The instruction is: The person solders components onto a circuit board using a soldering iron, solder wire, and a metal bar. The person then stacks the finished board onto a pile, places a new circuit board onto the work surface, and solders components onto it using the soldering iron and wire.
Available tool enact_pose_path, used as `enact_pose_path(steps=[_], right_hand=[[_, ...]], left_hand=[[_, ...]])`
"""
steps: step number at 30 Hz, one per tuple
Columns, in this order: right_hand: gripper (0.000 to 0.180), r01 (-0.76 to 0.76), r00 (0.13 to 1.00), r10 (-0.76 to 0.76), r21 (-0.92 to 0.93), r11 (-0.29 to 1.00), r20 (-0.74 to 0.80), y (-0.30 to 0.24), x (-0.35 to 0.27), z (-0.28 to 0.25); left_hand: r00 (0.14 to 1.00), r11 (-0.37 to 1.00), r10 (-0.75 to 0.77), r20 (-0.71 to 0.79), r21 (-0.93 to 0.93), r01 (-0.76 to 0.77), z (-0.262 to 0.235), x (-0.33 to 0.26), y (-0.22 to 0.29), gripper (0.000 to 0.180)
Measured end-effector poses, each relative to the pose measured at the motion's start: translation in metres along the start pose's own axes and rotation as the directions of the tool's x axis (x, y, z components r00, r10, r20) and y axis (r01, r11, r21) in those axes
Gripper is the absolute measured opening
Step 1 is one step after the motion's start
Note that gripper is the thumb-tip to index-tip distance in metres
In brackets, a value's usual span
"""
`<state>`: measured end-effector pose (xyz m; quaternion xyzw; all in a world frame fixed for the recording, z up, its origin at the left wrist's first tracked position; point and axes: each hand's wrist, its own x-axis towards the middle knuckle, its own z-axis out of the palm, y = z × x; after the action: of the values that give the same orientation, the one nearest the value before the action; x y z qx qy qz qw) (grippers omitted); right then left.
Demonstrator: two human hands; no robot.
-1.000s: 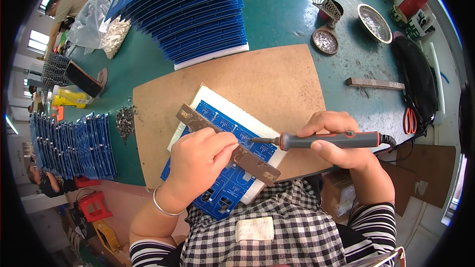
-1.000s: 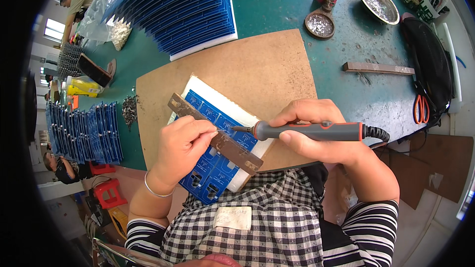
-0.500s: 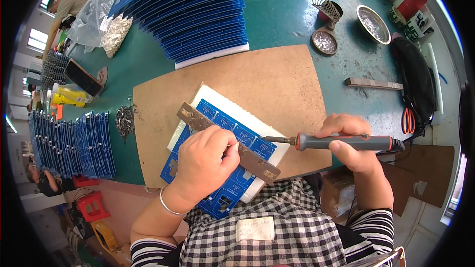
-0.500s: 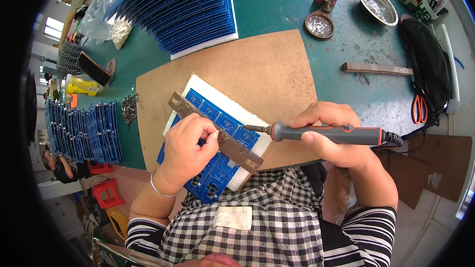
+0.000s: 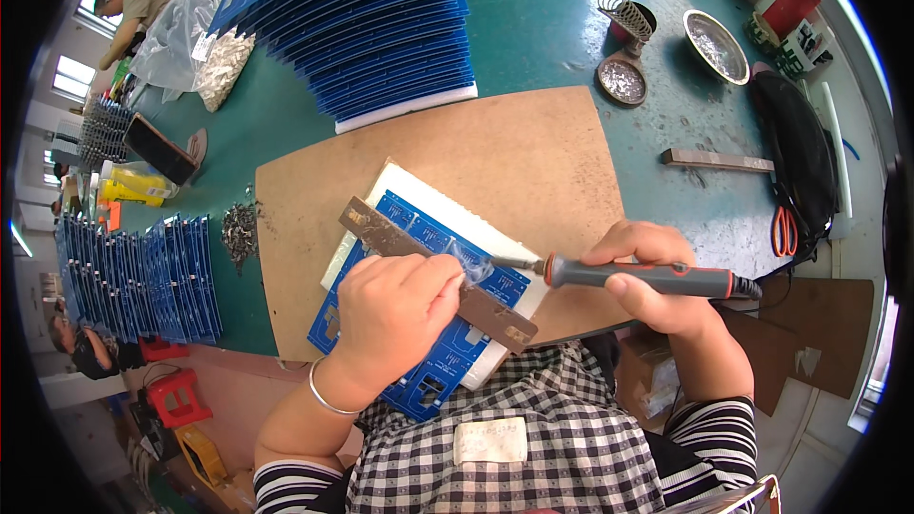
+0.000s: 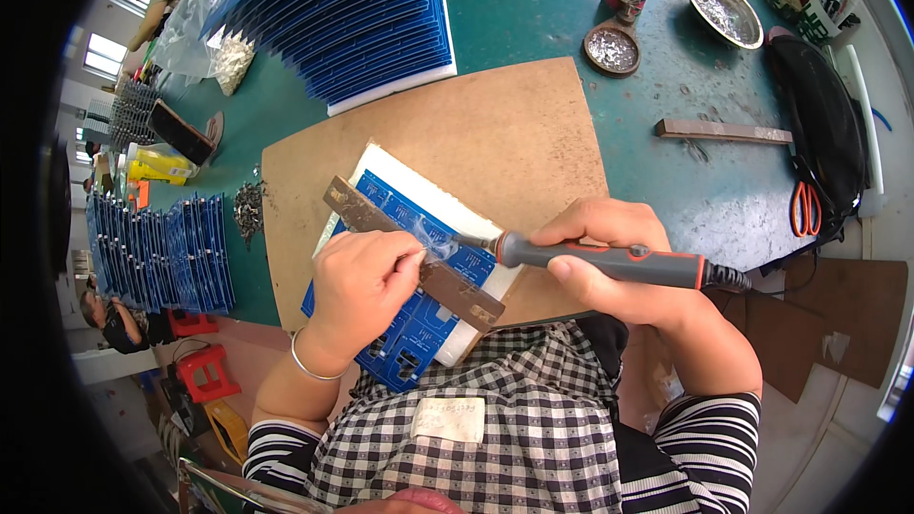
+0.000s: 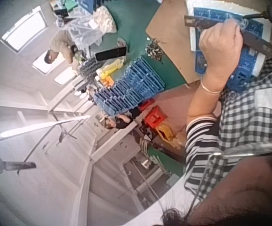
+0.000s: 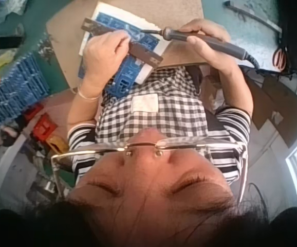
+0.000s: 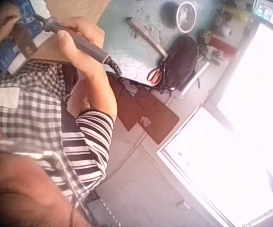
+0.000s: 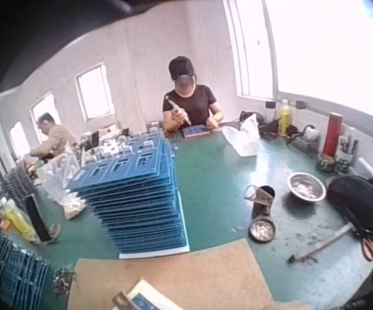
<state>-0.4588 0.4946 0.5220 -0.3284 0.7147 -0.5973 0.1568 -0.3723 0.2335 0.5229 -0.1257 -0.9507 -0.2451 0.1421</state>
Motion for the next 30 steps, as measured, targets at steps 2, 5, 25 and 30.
enact_pose_path(steps=[2, 5, 25, 30], right_hand=[[0.025, -0.043, 0.996, 0.041, -0.022, 0.999, -0.075, -0.001, -0.004, -0.002], [0.025, -0.012, 0.998, 0.010, -0.029, 0.999, -0.062, 0.000, -0.007, -0.002], [0.028, -0.046, 0.999, 0.048, -0.054, 0.997, 0.023, -0.002, 0.004, 0.002], [0.028, -0.006, 0.989, 0.006, 0.002, 1.000, -0.149, 0.006, -0.001, 0.001]], left_hand=[[1.000, 1.000, -0.014, 0.011, 0.028, 0.014, -0.009, -0.003, -0.002, 0.009], [0.999, 1.000, -0.010, -0.035, 0.025, 0.011, -0.009, -0.008, -0.006, 0.011], [0.930, 0.890, -0.367, -0.036, -0.306, 0.339, -0.014, -0.047, 0.002, 0.011], [0.921, 0.866, -0.390, 0.010, -0.336, 0.370, -0.015, -0.051, 0.000, 0.010]])
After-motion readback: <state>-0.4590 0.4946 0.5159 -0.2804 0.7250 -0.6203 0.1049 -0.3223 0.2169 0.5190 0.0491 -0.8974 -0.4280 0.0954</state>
